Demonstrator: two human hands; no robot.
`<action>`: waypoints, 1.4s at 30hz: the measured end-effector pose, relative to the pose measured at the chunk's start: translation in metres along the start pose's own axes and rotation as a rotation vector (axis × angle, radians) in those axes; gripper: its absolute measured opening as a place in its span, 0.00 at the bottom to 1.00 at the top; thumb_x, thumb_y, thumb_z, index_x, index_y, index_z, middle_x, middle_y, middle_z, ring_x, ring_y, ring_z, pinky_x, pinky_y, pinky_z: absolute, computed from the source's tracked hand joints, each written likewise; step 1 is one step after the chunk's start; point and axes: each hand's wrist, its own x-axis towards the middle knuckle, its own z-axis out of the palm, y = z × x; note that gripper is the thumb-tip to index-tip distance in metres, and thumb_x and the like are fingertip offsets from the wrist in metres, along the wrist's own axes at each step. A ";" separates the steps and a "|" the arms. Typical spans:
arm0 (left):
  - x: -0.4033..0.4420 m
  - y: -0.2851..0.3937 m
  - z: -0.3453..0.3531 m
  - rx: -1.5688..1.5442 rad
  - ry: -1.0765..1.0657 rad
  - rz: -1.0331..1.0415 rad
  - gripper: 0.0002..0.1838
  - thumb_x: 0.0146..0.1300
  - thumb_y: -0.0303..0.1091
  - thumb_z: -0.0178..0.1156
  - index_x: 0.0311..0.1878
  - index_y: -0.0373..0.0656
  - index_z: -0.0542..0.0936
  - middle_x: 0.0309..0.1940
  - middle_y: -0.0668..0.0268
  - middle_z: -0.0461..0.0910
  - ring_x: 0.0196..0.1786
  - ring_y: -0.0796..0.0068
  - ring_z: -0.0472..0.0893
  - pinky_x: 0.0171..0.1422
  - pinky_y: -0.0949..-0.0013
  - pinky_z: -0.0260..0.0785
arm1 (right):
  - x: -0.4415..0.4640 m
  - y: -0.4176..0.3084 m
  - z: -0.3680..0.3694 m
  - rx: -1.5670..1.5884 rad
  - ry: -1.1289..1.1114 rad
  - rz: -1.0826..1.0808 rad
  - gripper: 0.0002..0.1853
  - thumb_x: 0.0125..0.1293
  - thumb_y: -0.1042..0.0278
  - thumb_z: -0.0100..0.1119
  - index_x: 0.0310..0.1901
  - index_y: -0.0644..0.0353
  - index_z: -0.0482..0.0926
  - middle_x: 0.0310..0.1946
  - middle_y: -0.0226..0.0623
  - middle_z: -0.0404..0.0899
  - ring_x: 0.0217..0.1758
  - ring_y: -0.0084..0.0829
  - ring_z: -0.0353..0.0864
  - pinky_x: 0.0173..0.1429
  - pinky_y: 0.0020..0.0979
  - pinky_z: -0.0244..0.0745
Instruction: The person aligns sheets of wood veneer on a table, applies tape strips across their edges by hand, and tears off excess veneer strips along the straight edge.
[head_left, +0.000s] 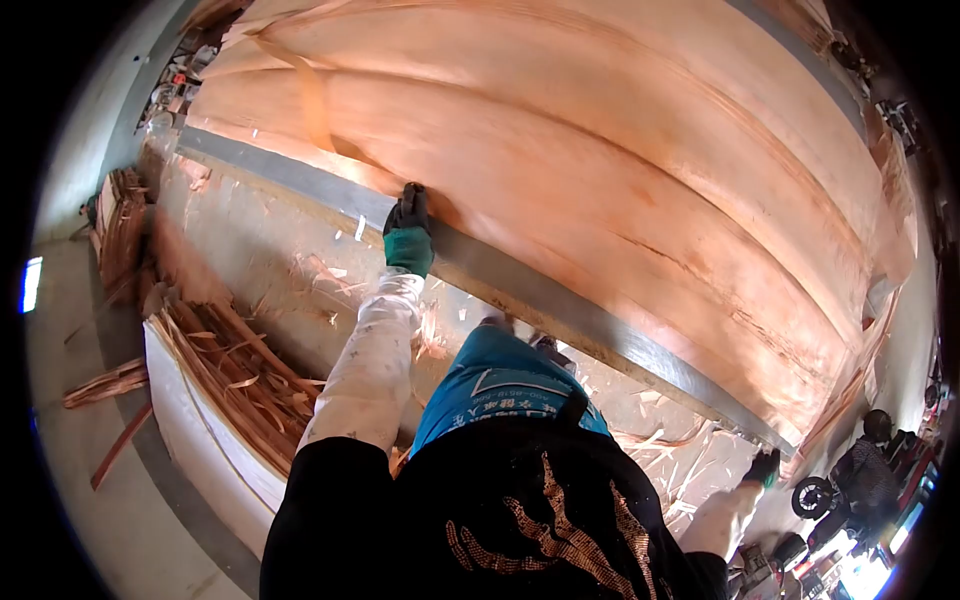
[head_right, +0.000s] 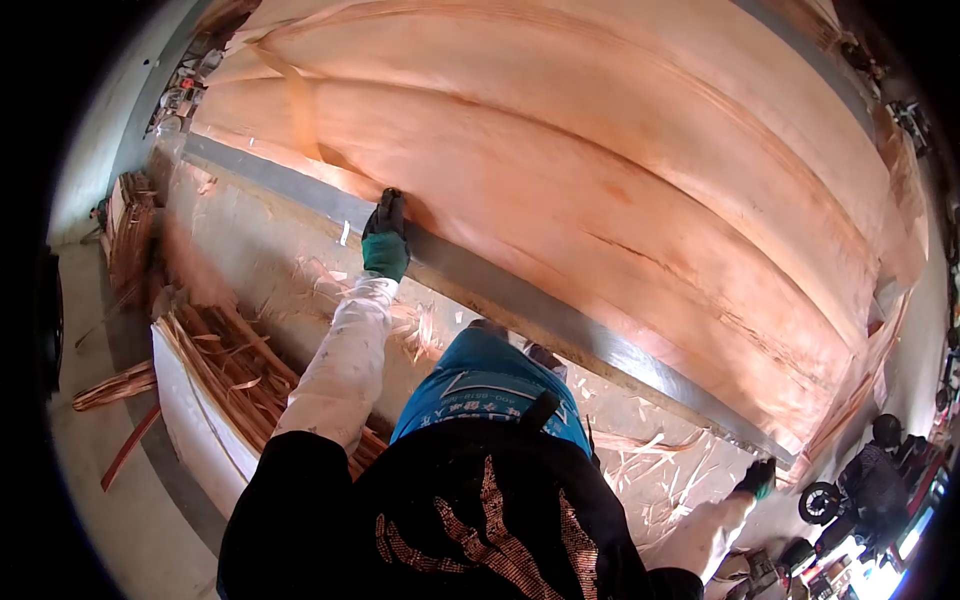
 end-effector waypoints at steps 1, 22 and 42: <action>-0.001 0.000 0.000 0.005 -0.015 -0.009 0.29 0.61 0.26 0.52 0.68 0.42 0.67 0.68 0.55 0.66 0.57 0.52 0.75 0.62 0.56 0.70 | -0.025 -0.003 0.003 -0.042 -0.075 -0.088 0.21 0.68 0.61 0.57 0.59 0.63 0.77 0.43 0.34 0.79 0.39 0.29 0.76 0.44 0.34 0.75; 0.040 -0.213 -0.102 -0.915 -0.226 0.232 0.21 0.65 0.32 0.61 0.62 0.43 0.76 0.59 0.50 0.77 0.61 0.49 0.75 0.66 0.58 0.69 | -0.587 0.181 0.431 -1.032 -1.080 -1.319 0.12 0.58 0.58 0.61 0.30 0.58 0.82 0.30 0.48 0.82 0.38 0.50 0.82 0.43 0.46 0.77; 0.450 -0.571 0.007 0.349 -0.270 0.428 0.34 0.57 0.34 0.63 0.70 0.58 0.67 0.66 0.67 0.72 0.68 0.59 0.69 0.71 0.51 0.58 | -0.596 0.177 0.426 -1.179 -0.971 -1.139 0.05 0.45 0.75 0.67 0.22 0.53 0.80 0.24 0.35 0.80 0.31 0.38 0.80 0.38 0.35 0.77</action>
